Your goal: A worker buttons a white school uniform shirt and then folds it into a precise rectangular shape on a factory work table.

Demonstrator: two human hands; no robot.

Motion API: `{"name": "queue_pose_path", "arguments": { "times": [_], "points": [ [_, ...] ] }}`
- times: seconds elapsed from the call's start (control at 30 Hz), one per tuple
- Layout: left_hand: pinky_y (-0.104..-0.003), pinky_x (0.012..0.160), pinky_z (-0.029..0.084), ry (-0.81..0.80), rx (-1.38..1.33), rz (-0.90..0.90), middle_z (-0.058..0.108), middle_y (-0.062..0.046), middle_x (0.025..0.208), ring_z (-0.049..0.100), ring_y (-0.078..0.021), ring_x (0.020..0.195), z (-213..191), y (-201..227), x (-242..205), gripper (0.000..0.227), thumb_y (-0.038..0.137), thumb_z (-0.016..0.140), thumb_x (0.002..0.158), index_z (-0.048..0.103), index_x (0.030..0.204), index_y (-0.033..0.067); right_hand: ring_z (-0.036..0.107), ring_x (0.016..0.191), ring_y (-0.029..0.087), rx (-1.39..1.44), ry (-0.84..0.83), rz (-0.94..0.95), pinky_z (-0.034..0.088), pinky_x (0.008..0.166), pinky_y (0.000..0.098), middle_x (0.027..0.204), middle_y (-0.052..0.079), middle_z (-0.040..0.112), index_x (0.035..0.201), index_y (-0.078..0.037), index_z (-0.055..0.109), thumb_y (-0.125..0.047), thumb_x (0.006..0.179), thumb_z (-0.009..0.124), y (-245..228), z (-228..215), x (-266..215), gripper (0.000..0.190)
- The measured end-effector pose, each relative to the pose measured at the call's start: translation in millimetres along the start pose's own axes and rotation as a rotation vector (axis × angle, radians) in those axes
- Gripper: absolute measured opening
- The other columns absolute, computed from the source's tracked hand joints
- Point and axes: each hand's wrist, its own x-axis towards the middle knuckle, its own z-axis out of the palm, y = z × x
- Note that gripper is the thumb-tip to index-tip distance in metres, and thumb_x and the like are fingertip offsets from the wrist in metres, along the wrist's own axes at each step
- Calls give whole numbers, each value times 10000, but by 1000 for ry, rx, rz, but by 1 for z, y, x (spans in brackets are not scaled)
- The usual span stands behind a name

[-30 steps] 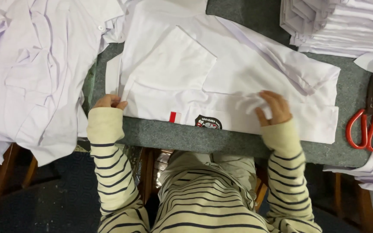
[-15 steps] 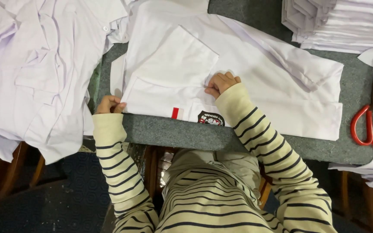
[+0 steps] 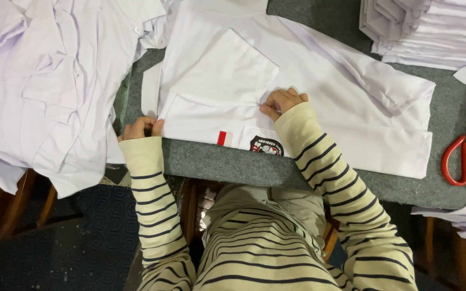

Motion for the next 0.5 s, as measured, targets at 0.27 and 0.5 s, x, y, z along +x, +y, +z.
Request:
{"name": "queue_pose_path", "arguments": {
  "times": [0.27,0.5],
  "points": [
    [-472,822,452,163,361,42,668,69,805,657,-243,828,-1,20,0,352,482,849,885,602,1001,260,600,988,160,-80,29,48,404,910,355,926,-58,661,997,-264,572,-495,1084,522,-1,4,1,252],
    [-467,746,530,227,167,174,673,-38,915,684,-310,859,16,57,40,254,438,625,1084,632,1085,184,593,1192,172,60,-171,268,364,1042,416,1173,-68,655,1204,-300,603,-592,1085,411,-5,3,26,370]
  ]
}}
